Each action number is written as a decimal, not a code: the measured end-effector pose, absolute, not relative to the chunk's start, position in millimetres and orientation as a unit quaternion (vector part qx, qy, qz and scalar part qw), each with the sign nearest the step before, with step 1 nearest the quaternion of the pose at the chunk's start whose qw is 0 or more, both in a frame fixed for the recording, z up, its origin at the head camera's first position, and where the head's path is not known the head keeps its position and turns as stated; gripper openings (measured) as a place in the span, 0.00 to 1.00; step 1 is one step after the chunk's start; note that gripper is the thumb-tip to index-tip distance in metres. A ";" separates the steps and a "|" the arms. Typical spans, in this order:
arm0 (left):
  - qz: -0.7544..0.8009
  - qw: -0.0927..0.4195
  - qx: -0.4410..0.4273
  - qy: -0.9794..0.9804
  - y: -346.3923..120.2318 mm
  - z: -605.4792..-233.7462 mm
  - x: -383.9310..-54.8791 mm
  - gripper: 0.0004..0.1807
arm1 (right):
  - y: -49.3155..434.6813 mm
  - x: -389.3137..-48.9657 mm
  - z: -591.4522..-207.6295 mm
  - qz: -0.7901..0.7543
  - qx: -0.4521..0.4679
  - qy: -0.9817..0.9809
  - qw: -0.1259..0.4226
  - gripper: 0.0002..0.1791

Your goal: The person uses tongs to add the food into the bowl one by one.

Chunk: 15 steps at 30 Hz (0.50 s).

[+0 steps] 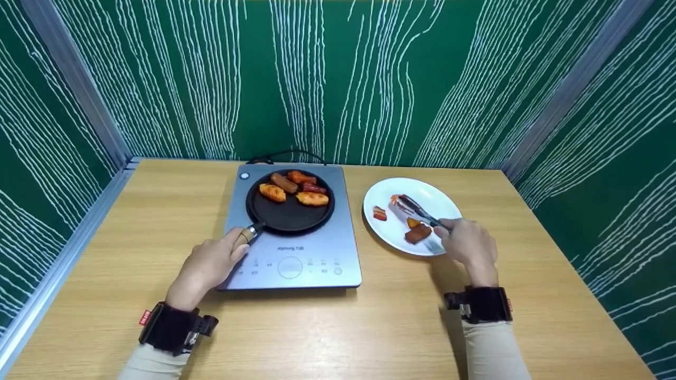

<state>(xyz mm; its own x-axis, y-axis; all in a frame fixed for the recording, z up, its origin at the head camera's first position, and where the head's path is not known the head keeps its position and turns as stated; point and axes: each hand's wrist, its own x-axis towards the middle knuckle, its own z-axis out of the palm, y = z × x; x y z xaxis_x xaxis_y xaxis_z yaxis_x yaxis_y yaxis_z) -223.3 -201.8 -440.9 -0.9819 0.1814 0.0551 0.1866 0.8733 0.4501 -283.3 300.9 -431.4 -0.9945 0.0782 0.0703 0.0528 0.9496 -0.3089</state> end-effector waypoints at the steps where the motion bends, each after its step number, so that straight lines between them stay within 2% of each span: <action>1: -0.233 0.009 -0.097 -0.968 -201.9 -441.1 -223.0 0.12 | 301.1 -283.2 -430.4 0.154 -0.029 -0.987 0.045 0.21; 5: -0.232 0.017 -0.103 -0.967 -201.8 -441.5 -222.6 0.11 | 297.0 -280.2 -423.7 0.157 -0.013 -0.985 0.070 0.21; 15: -0.236 -0.005 -0.087 -0.968 -202.5 -441.5 -224.6 0.13 | 252.7 -267.5 -402.6 0.202 0.060 -0.968 0.134 0.18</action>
